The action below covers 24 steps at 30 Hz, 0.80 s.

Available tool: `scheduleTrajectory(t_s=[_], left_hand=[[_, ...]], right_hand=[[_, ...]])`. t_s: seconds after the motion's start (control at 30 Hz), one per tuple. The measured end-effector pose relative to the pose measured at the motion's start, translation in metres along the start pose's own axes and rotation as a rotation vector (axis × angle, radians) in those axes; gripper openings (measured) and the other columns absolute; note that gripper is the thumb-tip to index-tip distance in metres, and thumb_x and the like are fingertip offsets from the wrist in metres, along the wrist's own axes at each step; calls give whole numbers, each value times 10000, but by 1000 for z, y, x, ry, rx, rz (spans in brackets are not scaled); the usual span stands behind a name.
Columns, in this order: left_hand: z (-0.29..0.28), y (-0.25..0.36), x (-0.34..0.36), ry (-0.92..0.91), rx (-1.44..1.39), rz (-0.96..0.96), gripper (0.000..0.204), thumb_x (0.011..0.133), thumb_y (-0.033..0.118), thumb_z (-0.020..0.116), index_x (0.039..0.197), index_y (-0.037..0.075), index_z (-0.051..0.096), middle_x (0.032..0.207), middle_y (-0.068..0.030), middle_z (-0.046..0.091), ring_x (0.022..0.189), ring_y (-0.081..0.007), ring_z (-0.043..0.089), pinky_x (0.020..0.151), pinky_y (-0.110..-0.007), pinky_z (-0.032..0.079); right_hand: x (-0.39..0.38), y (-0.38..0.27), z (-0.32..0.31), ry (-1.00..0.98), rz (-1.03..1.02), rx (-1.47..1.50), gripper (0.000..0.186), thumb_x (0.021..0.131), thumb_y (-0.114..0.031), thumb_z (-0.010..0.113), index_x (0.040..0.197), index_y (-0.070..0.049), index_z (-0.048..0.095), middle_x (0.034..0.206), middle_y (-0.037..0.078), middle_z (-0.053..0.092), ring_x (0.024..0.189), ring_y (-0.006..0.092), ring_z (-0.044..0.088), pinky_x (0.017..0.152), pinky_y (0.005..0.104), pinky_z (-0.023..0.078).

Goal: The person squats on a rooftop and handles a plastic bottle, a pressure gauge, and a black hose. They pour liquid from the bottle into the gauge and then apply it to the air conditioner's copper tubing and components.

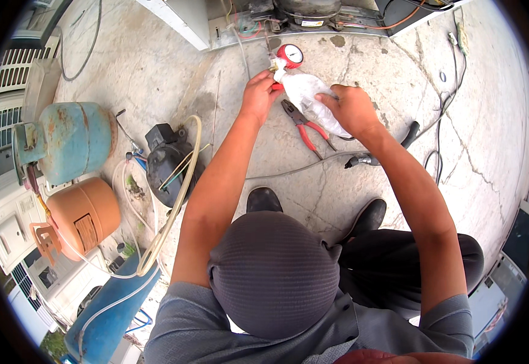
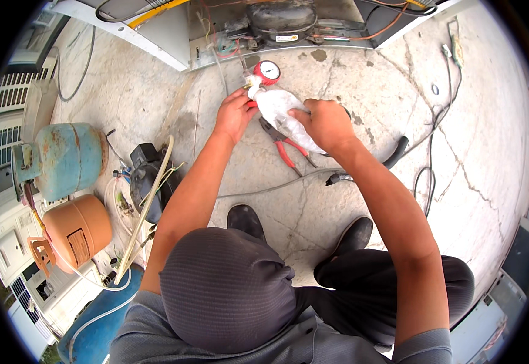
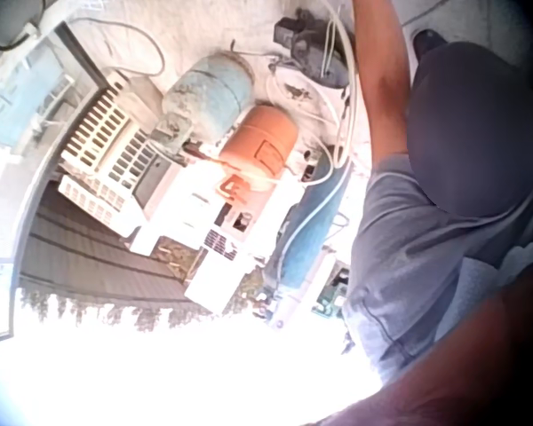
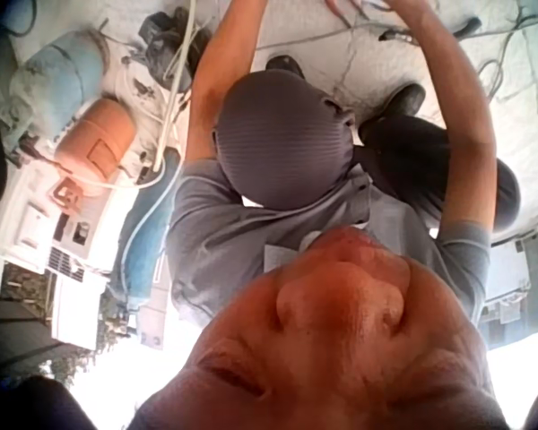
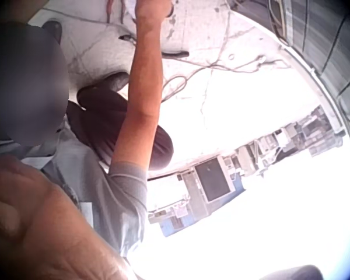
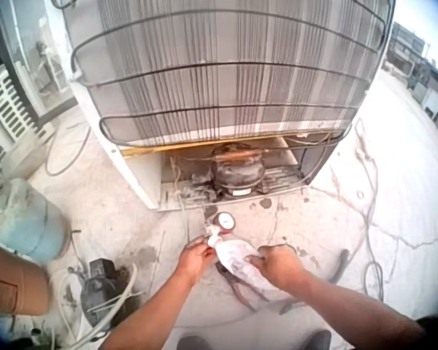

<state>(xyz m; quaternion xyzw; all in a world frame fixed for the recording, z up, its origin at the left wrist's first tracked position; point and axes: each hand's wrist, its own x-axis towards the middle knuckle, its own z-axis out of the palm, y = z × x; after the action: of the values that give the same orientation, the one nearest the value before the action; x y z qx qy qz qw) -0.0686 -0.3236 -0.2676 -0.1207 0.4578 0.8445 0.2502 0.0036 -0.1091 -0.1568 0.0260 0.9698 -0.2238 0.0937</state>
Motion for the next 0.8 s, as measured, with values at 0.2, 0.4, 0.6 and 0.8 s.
scheduleTrajectory(t_s=[0.2,0.4,0.6,0.8], left_hand=[[-1,-1,1,44,2,-19,208,981,46,486,1114,-10,636,1070,-104,665,1001,-213,674,942,-349,552],[3,3,0,66,48,-44,266,1017,52,470,1239,-56,567,1143,-156,659,1068,-279,670,1032,-417,527],[3,5,-1,71,1,-48,275,1019,57,479,1247,-76,559,1157,-188,660,1059,-294,675,1048,-433,518],[-1,0,3,167,-90,31,257,979,-13,547,1223,-91,574,1138,-188,665,990,-282,699,958,-402,577]], right_hand=[[3,18,5,103,-43,-73,516,874,-533,709,828,-20,675,713,231,666,744,441,660,686,494,540],[-9,30,3,214,102,192,486,876,-484,755,836,-10,660,707,213,653,637,354,604,620,411,514],[-15,14,-15,606,77,686,348,943,-330,747,937,14,701,747,1,644,703,69,519,632,269,466],[-13,8,-32,665,112,723,378,955,-360,731,980,17,713,793,5,657,716,69,525,652,254,464]])
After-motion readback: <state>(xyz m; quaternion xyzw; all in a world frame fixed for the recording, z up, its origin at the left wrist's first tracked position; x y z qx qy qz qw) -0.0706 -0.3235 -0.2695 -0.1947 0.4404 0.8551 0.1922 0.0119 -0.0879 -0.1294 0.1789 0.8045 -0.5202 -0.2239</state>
